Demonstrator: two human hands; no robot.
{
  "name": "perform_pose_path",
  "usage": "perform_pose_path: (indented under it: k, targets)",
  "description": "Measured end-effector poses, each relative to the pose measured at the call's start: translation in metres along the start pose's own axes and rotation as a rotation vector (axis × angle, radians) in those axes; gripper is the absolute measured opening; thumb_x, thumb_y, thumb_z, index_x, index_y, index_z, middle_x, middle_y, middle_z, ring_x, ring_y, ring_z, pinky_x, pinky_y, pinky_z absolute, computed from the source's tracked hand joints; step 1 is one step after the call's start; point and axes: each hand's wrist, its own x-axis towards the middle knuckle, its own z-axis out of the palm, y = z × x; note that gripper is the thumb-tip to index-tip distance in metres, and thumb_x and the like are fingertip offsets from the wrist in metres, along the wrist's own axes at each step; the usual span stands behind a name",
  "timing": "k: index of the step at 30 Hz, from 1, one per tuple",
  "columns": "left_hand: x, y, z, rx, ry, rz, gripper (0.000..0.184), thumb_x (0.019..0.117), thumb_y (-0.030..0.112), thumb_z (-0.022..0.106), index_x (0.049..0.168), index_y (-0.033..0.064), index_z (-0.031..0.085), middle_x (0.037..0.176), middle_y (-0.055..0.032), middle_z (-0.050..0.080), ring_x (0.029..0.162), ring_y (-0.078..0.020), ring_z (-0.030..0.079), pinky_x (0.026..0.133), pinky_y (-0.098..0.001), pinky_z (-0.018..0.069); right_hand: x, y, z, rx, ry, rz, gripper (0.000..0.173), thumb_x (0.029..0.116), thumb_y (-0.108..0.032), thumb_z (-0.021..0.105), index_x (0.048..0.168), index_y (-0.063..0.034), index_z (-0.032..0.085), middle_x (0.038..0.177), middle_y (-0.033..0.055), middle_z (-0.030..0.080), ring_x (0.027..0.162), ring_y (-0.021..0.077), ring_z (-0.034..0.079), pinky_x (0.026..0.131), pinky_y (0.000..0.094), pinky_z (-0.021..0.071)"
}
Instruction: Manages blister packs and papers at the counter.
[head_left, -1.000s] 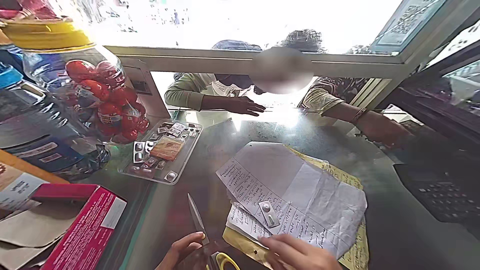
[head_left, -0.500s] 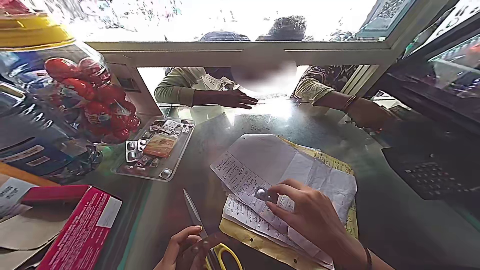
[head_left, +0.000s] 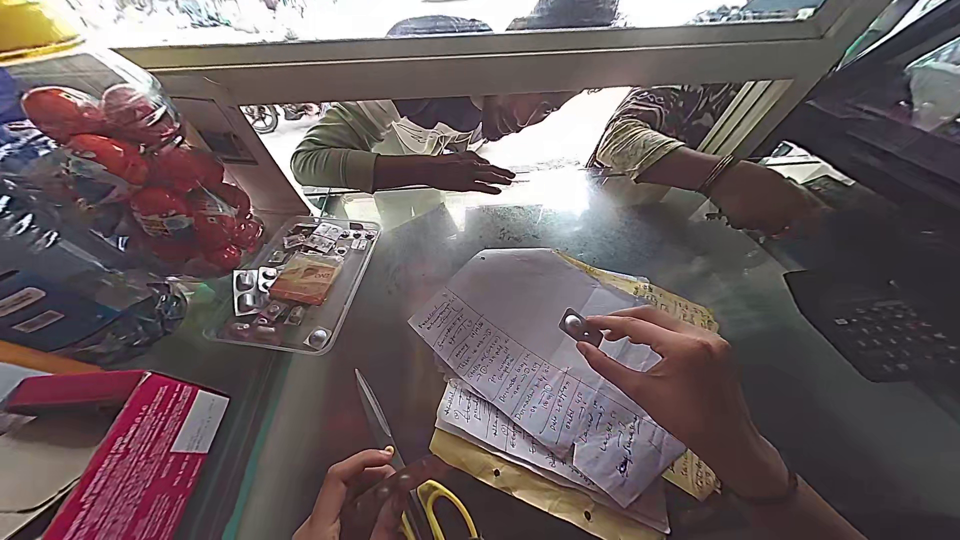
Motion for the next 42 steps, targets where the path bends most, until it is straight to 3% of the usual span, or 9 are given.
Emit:
perform_pose_path:
  k: [6, 20, 25, 27, 30, 34, 36, 39, 42]
  targets:
    - [0.0, 0.0, 0.001, 0.02, 0.001, 0.003, 0.031, 0.0907, 0.003, 0.068, 0.119, 0.0013, 0.056, 0.1, 0.0123, 0.072, 0.091, 0.0078, 0.066, 0.082, -0.0139, 0.0571, -0.004, 0.006, 0.001, 0.125, -0.028, 0.054, 0.034, 0.0882, -0.042, 0.066, 0.102, -0.014, 0.08, 0.098, 0.0069, 0.075, 0.084, 0.0194, 0.073, 0.071, 0.0389, 0.0593]
    - [0.0, 0.003, 0.002, 0.004, -0.013, -0.007, 0.03, 0.0904, -0.001, 0.066, 0.119, -0.0012, 0.056, 0.098, 0.0133, 0.071, 0.09, 0.008, 0.066, 0.082, -0.0141, 0.057, -0.007, 0.006, 0.001, 0.098, -0.009, 0.073, 0.035, 0.0891, -0.041, 0.065, 0.103, -0.0135, 0.081, 0.09, 0.0037, 0.077, 0.08, 0.0176, 0.074, 0.069, 0.0381, 0.0592]
    - [0.0, -0.003, -0.001, 0.02, -0.018, 0.035, 0.026, 0.0925, 0.006, 0.068, 0.117, -0.0033, 0.066, 0.102, 0.0052, 0.071, 0.094, 0.0055, 0.066, 0.086, -0.0156, 0.0568, -0.007, 0.005, 0.0, 0.115, -0.001, 0.065, 0.035, 0.0894, -0.041, 0.065, 0.103, -0.013, 0.081, 0.09, 0.0038, 0.077, 0.08, 0.0168, 0.074, 0.069, 0.037, 0.0597]
    - [0.0, -0.007, -0.002, 0.043, -0.025, 0.069, 0.022, 0.0956, 0.012, 0.068, 0.115, 0.0013, 0.071, 0.103, 0.0044, 0.07, 0.097, 0.0052, 0.065, 0.088, -0.0145, 0.0552, -0.007, 0.006, 0.0, 0.119, 0.002, 0.054, 0.036, 0.0893, -0.041, 0.065, 0.104, -0.0118, 0.08, 0.089, 0.0051, 0.076, 0.079, 0.0173, 0.074, 0.068, 0.0373, 0.0593]
    - [-0.001, -0.007, -0.002, 0.064, -0.009, 0.075, 0.016, 0.0979, 0.016, 0.066, 0.109, 0.0062, 0.071, 0.102, 0.0082, 0.071, 0.095, 0.007, 0.065, 0.086, -0.0134, 0.0553, -0.009, 0.005, 0.001, 0.106, -0.015, 0.048, 0.034, 0.0893, -0.04, 0.066, 0.103, -0.0119, 0.08, 0.088, 0.0043, 0.076, 0.079, 0.0182, 0.073, 0.067, 0.0381, 0.0587]
    - [-0.001, -0.005, 0.001, -0.002, 0.004, 0.043, 0.011, 0.1008, 0.01, 0.059, 0.111, 0.0059, 0.061, 0.095, 0.0138, 0.072, 0.083, 0.0088, 0.065, 0.075, -0.012, 0.0558, -0.008, 0.007, 0.003, 0.087, -0.019, 0.05, 0.035, 0.0897, -0.04, 0.065, 0.103, -0.0115, 0.081, 0.089, 0.0055, 0.076, 0.078, 0.0212, 0.074, 0.066, 0.042, 0.0588]
    - [-0.001, -0.004, 0.002, -0.01, 0.01, 0.038, 0.013, 0.0994, 0.008, 0.058, 0.111, 0.0035, 0.06, 0.093, 0.0142, 0.07, 0.082, 0.0099, 0.064, 0.074, -0.0111, 0.0551, -0.008, 0.008, 0.005, 0.081, -0.023, 0.047, 0.035, 0.0904, -0.041, 0.064, 0.102, -0.0117, 0.081, 0.089, 0.0054, 0.077, 0.079, 0.0217, 0.074, 0.067, 0.0428, 0.0594]
    - [-0.003, -0.003, 0.001, 0.04, 0.02, 0.047, 0.023, 0.0923, 0.009, 0.064, 0.111, -0.0055, 0.06, 0.097, 0.0075, 0.07, 0.087, 0.011, 0.062, 0.078, -0.0106, 0.0543, -0.009, 0.008, 0.006, 0.076, -0.038, 0.055, 0.036, 0.0901, -0.042, 0.064, 0.102, -0.0121, 0.081, 0.089, 0.005, 0.077, 0.078, 0.0223, 0.074, 0.066, 0.0432, 0.0587]
    - [-0.002, 0.0, 0.001, 0.068, 0.022, 0.03, 0.027, 0.089, 0.01, 0.069, 0.108, -0.007, 0.06, 0.093, 0.0068, 0.068, 0.084, 0.0112, 0.061, 0.076, -0.01, 0.0535, -0.01, 0.007, 0.006, 0.071, -0.061, 0.056, 0.036, 0.0901, -0.042, 0.064, 0.1, -0.0121, 0.08, 0.088, 0.0049, 0.076, 0.078, 0.0225, 0.074, 0.065, 0.0439, 0.0579]
